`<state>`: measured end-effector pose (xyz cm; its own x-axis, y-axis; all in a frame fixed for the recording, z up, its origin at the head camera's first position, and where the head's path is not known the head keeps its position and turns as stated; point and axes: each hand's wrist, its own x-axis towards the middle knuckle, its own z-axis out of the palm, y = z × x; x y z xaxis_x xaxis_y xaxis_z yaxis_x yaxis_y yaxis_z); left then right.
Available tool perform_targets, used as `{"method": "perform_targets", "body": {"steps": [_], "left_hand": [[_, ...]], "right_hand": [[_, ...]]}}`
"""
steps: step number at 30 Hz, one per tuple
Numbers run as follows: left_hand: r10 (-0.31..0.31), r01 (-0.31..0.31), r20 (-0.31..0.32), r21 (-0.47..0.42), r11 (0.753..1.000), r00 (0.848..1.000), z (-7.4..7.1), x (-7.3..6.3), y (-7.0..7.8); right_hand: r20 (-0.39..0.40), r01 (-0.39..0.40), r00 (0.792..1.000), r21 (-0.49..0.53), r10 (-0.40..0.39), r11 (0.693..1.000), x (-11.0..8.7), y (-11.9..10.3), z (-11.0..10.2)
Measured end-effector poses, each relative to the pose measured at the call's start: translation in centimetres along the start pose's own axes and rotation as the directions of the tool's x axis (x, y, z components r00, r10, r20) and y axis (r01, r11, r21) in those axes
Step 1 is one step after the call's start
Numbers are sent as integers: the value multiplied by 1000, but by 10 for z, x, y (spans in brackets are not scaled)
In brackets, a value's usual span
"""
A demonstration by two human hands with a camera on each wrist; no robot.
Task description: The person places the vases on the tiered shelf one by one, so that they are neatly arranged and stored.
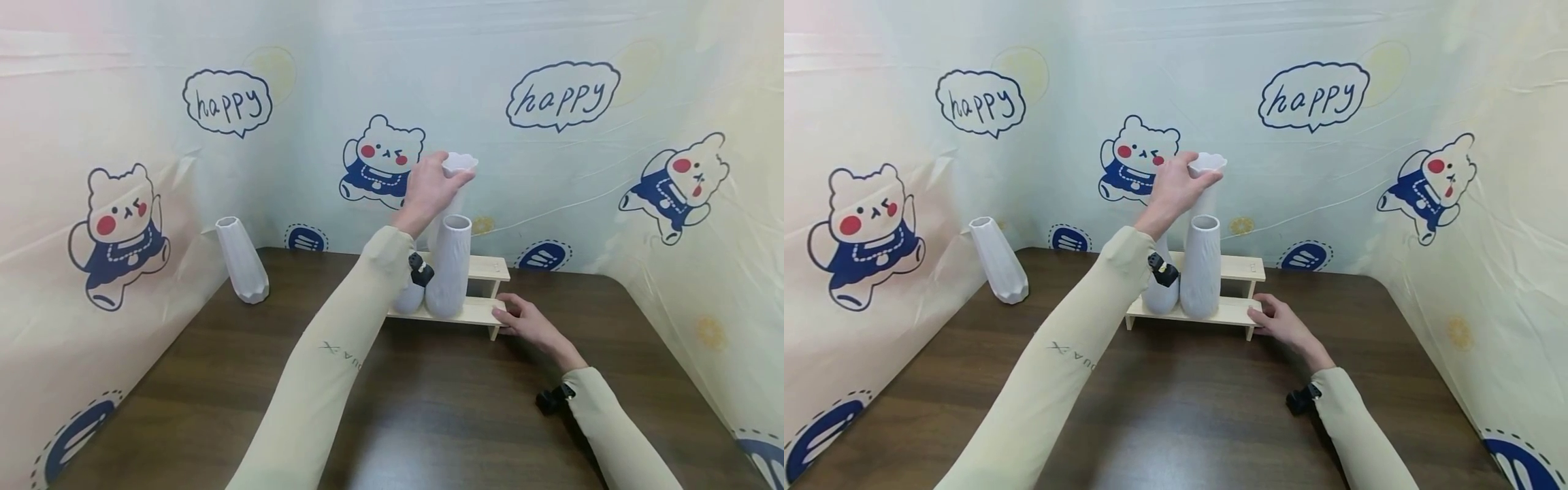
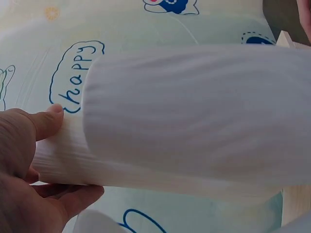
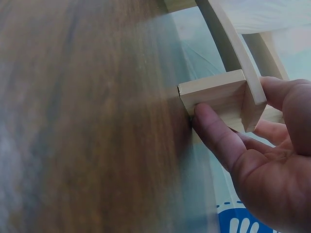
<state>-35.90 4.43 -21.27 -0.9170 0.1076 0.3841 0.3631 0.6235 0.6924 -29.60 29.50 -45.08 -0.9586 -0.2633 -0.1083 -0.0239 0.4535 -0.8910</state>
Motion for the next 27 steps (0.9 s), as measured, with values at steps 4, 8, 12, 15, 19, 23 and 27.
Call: {"method": "perform_targets", "body": {"steps": [4, 8, 12, 15, 19, 23, 27], "left_hand": [[7, -7, 12, -24, 1000, 1000, 8, -2, 5], [19, -18, 15, -31, 999, 1000, 16, -4, 9], [36, -35, 19, -25, 999, 999, 24, -7, 13], [40, -39, 25, -18, 999, 999, 29, -9, 16], [30, -29, 29, -25, 999, 999, 35, -12, 22], [36, -35, 32, -23, 999, 999, 41, -13, 29], [52, -52, 48, 0, 999, 998, 47, -13, 34]], "right_hand": [[1, 2, 1000, 5, -2, 1000, 0, -1, 1], [3, 8, 1000, 14, -8, 1000, 1, -1, 2], [8, 16, 1000, 12, -16, 1000, 2, 0, 2], [10, 23, 1000, 8, -23, 1000, 3, 0, 3], [11, 22, 1000, 8, -22, 1000, 4, 2, 4], [2, 18, 1000, -3, -18, 1000, 4, 4, 4], [-4, 26, 1000, -15, -26, 1000, 2, 3, 2]]}}
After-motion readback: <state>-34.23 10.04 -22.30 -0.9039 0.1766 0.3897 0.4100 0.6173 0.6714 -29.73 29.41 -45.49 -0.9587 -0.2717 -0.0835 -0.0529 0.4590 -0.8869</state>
